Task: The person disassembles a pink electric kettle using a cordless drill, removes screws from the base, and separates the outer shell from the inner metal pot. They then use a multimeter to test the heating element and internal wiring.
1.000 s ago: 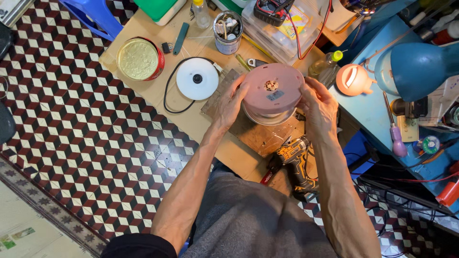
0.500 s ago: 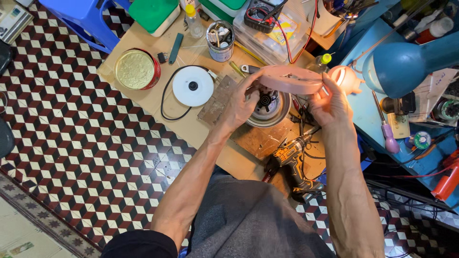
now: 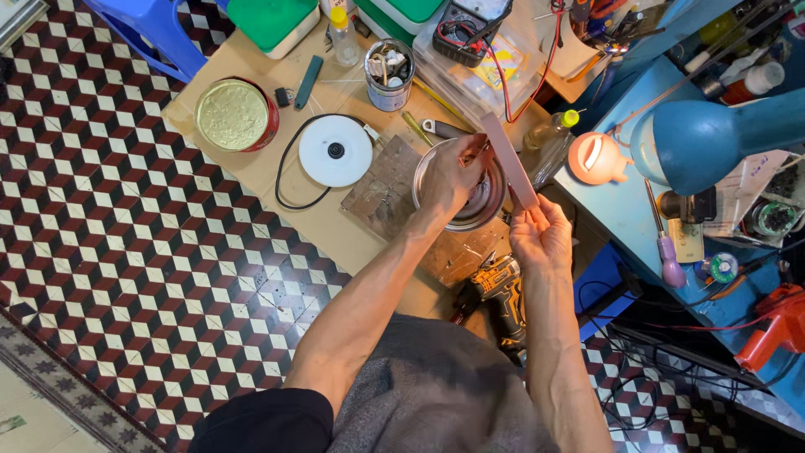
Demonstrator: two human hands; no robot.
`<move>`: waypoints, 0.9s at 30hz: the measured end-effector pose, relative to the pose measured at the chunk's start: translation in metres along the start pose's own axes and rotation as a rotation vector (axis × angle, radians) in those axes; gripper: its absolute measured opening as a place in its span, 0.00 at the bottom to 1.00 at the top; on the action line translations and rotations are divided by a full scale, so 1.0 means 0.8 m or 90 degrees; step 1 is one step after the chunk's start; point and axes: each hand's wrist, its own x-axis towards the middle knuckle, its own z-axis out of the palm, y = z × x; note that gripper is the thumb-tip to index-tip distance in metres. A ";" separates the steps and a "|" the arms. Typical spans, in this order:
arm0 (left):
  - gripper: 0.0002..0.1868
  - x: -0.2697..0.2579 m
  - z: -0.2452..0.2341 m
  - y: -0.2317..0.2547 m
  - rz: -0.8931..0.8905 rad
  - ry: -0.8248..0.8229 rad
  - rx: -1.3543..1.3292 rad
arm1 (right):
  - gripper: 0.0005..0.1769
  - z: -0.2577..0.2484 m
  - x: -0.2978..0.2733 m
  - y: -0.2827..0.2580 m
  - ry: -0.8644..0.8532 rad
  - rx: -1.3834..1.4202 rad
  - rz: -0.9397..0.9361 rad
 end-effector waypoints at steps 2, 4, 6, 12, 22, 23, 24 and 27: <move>0.17 0.000 0.006 -0.011 -0.041 0.014 -0.075 | 0.12 0.006 -0.009 0.012 -0.005 -0.015 -0.016; 0.20 0.003 0.008 -0.021 -0.094 0.024 -0.153 | 0.10 0.013 -0.020 0.029 -0.004 -0.019 0.007; 0.20 0.013 0.009 -0.033 -0.112 0.089 -0.221 | 0.15 0.020 -0.030 0.049 -0.017 -0.032 0.018; 0.17 0.017 -0.015 -0.076 -0.275 0.128 -0.398 | 0.33 0.044 -0.056 0.088 -0.066 -0.079 0.041; 0.16 0.018 -0.020 -0.128 -0.185 0.004 -0.594 | 0.34 0.047 -0.064 0.092 -0.033 -0.143 0.045; 0.16 0.018 -0.020 -0.129 -0.194 0.002 -0.604 | 0.34 0.047 -0.064 0.091 -0.031 -0.140 0.048; 0.16 0.019 -0.019 -0.130 -0.203 0.001 -0.612 | 0.34 0.048 -0.063 0.090 -0.032 -0.135 0.049; 0.17 0.018 -0.019 -0.127 -0.218 0.000 -0.621 | 0.35 0.051 -0.065 0.092 -0.039 -0.128 0.047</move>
